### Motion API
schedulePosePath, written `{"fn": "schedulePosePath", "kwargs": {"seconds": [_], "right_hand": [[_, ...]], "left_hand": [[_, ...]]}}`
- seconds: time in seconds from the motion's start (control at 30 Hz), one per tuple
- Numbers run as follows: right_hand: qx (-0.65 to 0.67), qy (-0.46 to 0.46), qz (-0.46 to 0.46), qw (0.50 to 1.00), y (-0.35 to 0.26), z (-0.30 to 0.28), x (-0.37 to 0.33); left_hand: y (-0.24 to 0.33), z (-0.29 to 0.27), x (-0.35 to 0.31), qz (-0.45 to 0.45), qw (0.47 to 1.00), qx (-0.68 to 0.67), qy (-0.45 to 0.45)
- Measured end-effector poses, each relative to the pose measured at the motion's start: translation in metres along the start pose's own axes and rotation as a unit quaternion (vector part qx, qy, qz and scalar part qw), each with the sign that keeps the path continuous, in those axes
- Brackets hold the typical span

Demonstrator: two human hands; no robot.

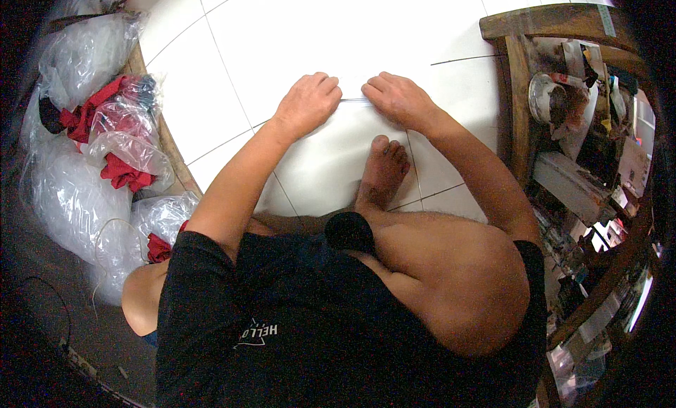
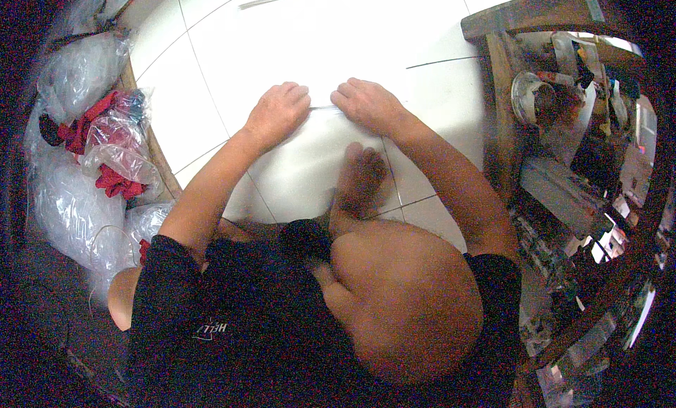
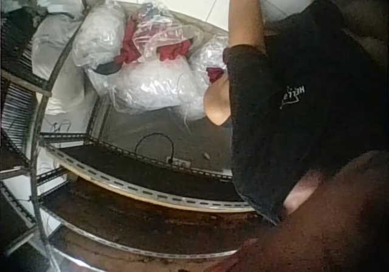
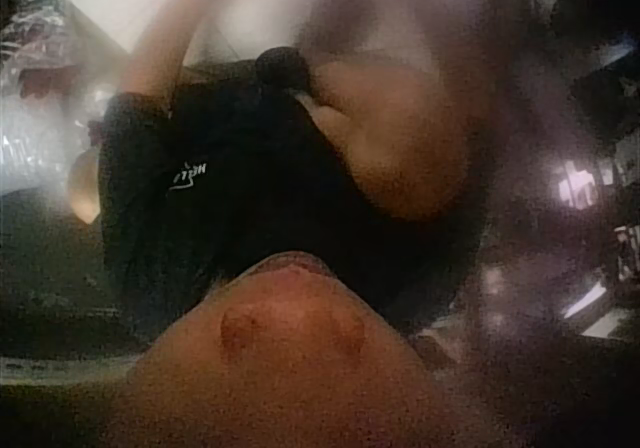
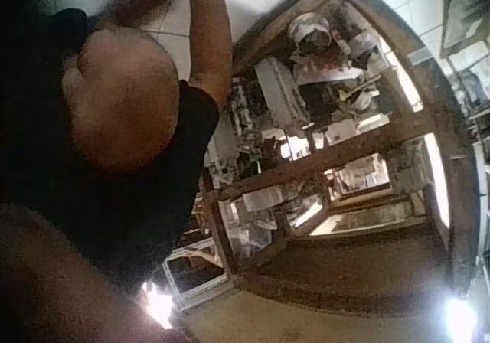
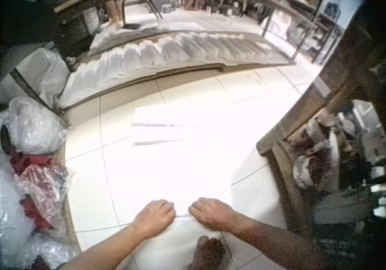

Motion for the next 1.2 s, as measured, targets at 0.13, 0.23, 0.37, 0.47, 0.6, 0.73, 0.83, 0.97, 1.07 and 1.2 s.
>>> {"fn": "schedulePosePath", "kwargs": {"seconds": [0.13, 0.23, 0.37, 0.47, 0.6, 0.73, 0.83, 0.97, 1.07, 1.2], "right_hand": [[0.003, -0.010, 0.004, 1.000, 0.002, 0.002, -0.001], [-0.008, -0.010, 0.006, 1.000, 0.002, 0.006, -0.001], [-0.024, 0.003, 0.011, 1.000, 0.001, 0.010, -0.001], [-0.037, 0.029, 0.003, 0.999, -0.003, 0.015, -0.001], [-0.060, 0.030, 0.005, 0.998, -0.005, 0.012, -0.002], [-0.067, 0.026, -0.014, 0.997, -0.008, 0.010, 0.001], [-0.073, 0.017, -0.023, 0.997, -0.008, 0.010, 0.001], [-0.066, 0.037, -0.026, 0.997, -0.009, 0.011, -0.001], [-0.065, 0.026, -0.020, 0.997, -0.010, 0.013, -0.003], [-0.075, 0.023, -0.012, 0.997, -0.014, 0.010, -0.004]], "left_hand": [[-0.002, -0.002, 0.003, -0.009, 0.999, -0.031, -0.040], [-0.001, -0.002, 0.003, 0.013, 0.999, 0.002, 0.034], [0.000, 0.002, -0.002, -0.005, 1.000, 0.001, -0.013], [0.023, -0.002, -0.014, 0.024, 0.999, 0.007, 0.030], [0.054, 0.031, -0.025, -0.037, 0.999, -0.002, -0.029], [0.063, 0.042, -0.033, -0.115, 0.992, -0.004, -0.059], [0.065, 0.043, -0.033, -0.123, 0.990, -0.005, -0.071], [0.066, 0.044, -0.031, -0.126, 0.988, 0.004, -0.088], [0.066, 0.045, -0.033, -0.122, 0.990, 0.006, -0.077], [0.064, 0.043, -0.031, -0.143, 0.984, -0.041, -0.097]]}}
Point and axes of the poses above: each hand's wrist, its own x-axis towards the middle knuckle, its own z-axis out of the palm, y = z × x, the point moved 3 cm from there along x, towards the middle knuckle, and after that the axes turned 5 degrees about z, right-handed, at the moved point
